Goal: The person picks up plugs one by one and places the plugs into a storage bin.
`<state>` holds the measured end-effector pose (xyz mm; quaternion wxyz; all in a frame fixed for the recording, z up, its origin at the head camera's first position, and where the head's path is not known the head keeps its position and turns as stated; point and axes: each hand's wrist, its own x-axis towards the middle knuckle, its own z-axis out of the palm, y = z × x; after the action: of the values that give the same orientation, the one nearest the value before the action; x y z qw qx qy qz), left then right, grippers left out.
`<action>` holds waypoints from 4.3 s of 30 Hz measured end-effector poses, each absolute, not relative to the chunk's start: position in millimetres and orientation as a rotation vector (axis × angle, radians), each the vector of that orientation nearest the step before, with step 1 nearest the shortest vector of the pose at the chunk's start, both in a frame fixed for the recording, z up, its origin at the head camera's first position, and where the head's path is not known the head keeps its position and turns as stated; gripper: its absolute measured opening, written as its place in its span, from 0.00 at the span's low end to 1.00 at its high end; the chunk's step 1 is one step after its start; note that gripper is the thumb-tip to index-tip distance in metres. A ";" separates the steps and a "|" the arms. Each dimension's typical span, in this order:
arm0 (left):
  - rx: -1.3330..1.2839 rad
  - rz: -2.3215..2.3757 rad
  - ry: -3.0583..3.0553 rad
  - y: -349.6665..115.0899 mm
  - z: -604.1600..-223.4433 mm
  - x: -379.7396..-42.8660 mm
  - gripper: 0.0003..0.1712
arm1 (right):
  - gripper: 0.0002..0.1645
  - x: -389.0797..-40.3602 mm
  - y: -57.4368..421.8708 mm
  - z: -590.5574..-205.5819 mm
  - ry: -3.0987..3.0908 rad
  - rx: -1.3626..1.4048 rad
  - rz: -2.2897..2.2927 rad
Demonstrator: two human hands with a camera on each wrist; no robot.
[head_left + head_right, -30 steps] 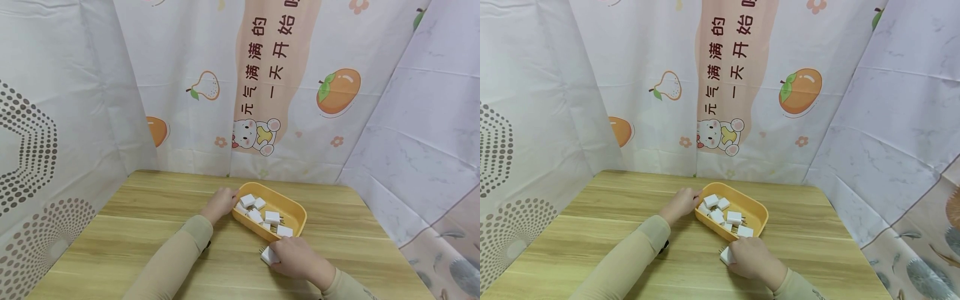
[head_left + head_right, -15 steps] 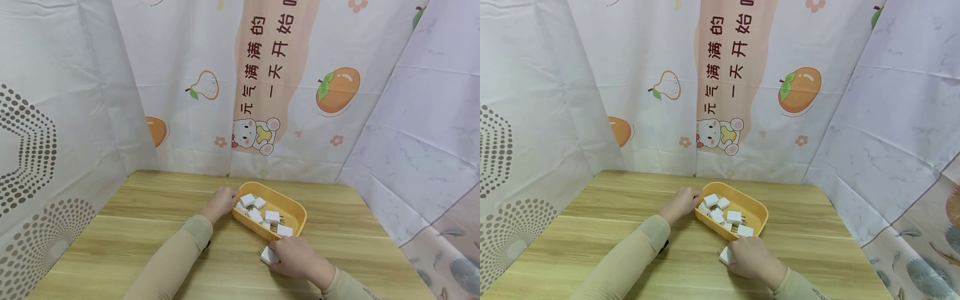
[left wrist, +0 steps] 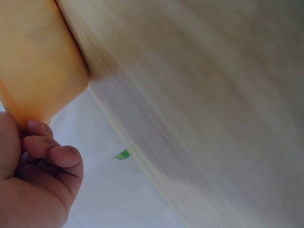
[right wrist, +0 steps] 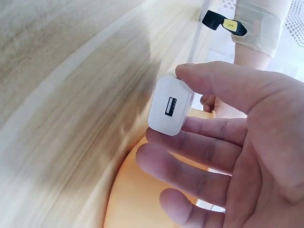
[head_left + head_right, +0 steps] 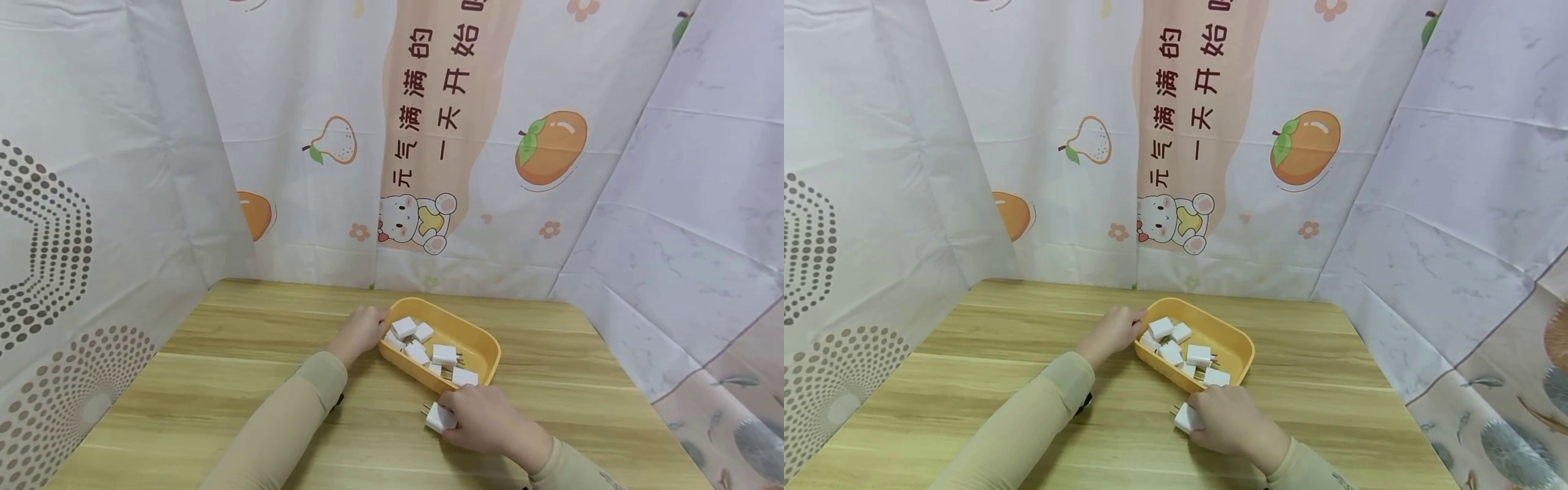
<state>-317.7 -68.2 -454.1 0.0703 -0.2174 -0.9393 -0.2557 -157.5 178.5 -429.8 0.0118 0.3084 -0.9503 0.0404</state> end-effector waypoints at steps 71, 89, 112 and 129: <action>-0.667 -0.737 -2.831 -68.7 -457.3 -320.9 0.18 | 0.22 -230.8 231.9 -376.9 -3.018 0.515 0.152; -0.657 -0.744 -2.825 -68.4 -457.3 -319.3 0.18 | 0.16 -244.7 238.3 -386.5 -3.028 0.465 0.175; -0.650 -0.763 -2.847 -68.1 -457.8 -319.9 0.19 | 0.20 -248.7 233.9 -395.1 -3.036 0.453 0.110; -0.642 -0.748 -2.839 -68.9 -458.8 -322.6 0.19 | 0.22 -250.0 235.3 -396.3 -3.032 0.455 0.082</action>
<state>-322.6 -68.9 -458.8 0.0680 -0.2133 -0.9424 -0.2484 -250.0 235.3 -396.3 0.0371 0.1483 -0.9879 0.0268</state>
